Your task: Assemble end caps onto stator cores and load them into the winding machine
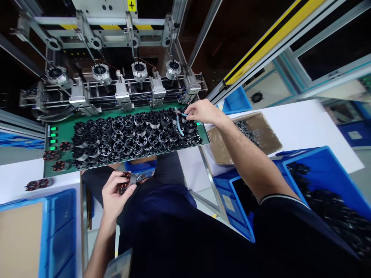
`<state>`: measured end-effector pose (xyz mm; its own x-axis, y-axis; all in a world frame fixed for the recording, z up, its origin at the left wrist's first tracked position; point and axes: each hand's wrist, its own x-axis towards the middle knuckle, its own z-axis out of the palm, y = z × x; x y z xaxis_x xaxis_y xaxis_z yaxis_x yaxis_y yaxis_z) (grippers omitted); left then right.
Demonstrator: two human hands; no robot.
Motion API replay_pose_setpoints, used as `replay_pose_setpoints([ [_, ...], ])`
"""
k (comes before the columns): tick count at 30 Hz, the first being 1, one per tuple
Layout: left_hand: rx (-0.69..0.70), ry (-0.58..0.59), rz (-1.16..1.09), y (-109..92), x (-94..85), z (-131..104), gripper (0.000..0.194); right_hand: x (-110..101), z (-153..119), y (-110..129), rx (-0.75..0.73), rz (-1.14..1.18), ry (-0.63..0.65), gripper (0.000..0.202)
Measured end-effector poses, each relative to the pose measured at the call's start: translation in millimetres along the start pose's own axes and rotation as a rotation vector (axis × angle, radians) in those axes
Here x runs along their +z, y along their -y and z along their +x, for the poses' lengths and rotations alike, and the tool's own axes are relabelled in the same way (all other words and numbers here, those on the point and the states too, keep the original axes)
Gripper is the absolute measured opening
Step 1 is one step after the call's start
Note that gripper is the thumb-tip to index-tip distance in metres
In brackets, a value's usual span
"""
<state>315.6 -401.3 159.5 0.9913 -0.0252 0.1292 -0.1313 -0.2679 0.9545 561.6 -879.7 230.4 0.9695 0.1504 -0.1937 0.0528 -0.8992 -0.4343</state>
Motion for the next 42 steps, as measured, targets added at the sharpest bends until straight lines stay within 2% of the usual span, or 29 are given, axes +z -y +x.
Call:
replay_pose_setpoints([
  [4, 0.013, 0.047, 0.019, 5.4, -2.4, -7.1, 0.028, 1.6, 5.3, 7.9, 0.054, -0.023, -0.004, 0.007],
  [8, 0.035, 0.027, 0.058, 2.4, -3.4, -11.7, 0.029, -8.1, -8.5, 15.9, 0.057, -0.038, 0.019, 0.013],
  [10, 0.041, 0.024, 0.069, -4.2, -3.8, -15.6, 0.029, -12.9, -31.9, 20.6, -0.007, -0.008, -0.021, 0.018],
  [14, 0.070, 0.009, 0.060, -24.9, -2.4, -22.1, 0.028, -8.8, -94.5, 30.2, -0.194, 0.272, -0.264, 0.044],
  [16, 0.094, -0.007, 0.051, -36.0, 0.6, -21.0, 0.030, 5.6, -121.0, 40.2, -0.184, 0.511, -0.419, 0.054],
  [18, 0.123, -0.018, 0.045, -46.9, 4.9, -17.1, 0.034, 31.4, -143.5, 60.1, -0.158, 0.732, -0.445, 0.062],
  [21, 0.172, -0.027, 0.067, -62.9, 11.4, -9.9, 0.038, 84.9, -174.7, 110.4, -0.132, 1.051, -0.317, 0.060],
  [24, 0.222, -0.025, 0.130, -76.2, 14.5, -4.9, 0.035, 132.7, -199.8, 167.0, -0.037, 1.231, -0.174, 0.026],
  [26, 0.260, -0.013, 0.189, -82.1, 14.1, -3.9, 0.030, 149.7, -209.8, 195.2, -0.055, 1.223, -0.122, 0.015],
  [29, 0.302, 0.015, 0.271, -86.7, 12.0, -5.9, 0.022, 153.0, -213.2, 217.5, -0.091, 1.187, -0.026, 0.017],
  [32, 0.317, 0.021, 0.329, -86.5, 9.8, -10.5, 0.018, 144.8, -206.2, 225.3, -0.128, 1.214, 0.038, 0.011],
  [37, 0.334, 0.038, 0.397, -80.1, 4.9, -16.6, 0.018, 138.1, -193.5, 226.6, -0.148, 1.155, 0.119, 0.006],
  [42, 0.286, 0.038, 0.424, -77.3, 3.5, -16.2, 0.016, 138.8, -190.2, 217.7, -0.128, 1.075, 0.153, 0.009],
])
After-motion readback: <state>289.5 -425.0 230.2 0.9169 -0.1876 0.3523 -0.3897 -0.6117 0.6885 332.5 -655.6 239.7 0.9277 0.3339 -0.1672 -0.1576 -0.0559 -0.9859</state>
